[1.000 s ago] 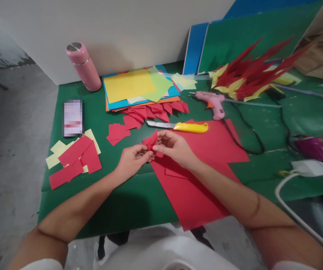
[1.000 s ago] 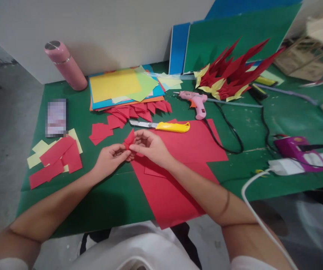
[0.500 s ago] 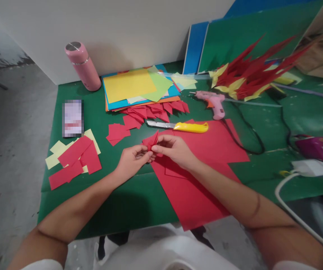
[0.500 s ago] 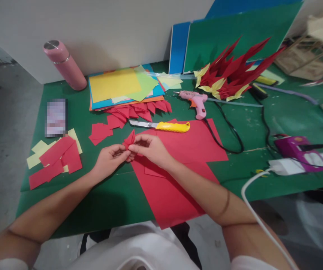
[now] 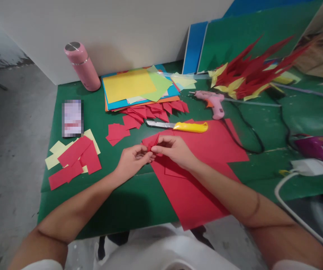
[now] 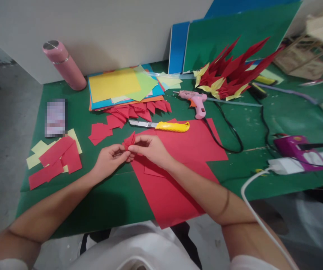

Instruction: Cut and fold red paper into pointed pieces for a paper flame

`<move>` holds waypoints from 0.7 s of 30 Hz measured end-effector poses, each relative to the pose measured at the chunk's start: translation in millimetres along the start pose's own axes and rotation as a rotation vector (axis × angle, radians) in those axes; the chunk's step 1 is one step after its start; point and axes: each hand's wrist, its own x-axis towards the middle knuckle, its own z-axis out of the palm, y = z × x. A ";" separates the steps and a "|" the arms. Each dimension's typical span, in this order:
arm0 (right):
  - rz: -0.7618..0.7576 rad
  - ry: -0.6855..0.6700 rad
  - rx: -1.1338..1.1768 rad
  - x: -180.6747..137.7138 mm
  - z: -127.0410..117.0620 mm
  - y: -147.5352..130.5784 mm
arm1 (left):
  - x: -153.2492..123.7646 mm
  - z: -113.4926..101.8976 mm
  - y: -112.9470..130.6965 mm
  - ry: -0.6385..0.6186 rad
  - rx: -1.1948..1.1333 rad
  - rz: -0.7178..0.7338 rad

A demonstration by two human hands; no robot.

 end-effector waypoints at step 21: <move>-0.056 0.026 -0.131 -0.5 -2.4 -4.1 | 0.0 -1.1 -1.2 0.000 0.001 -0.011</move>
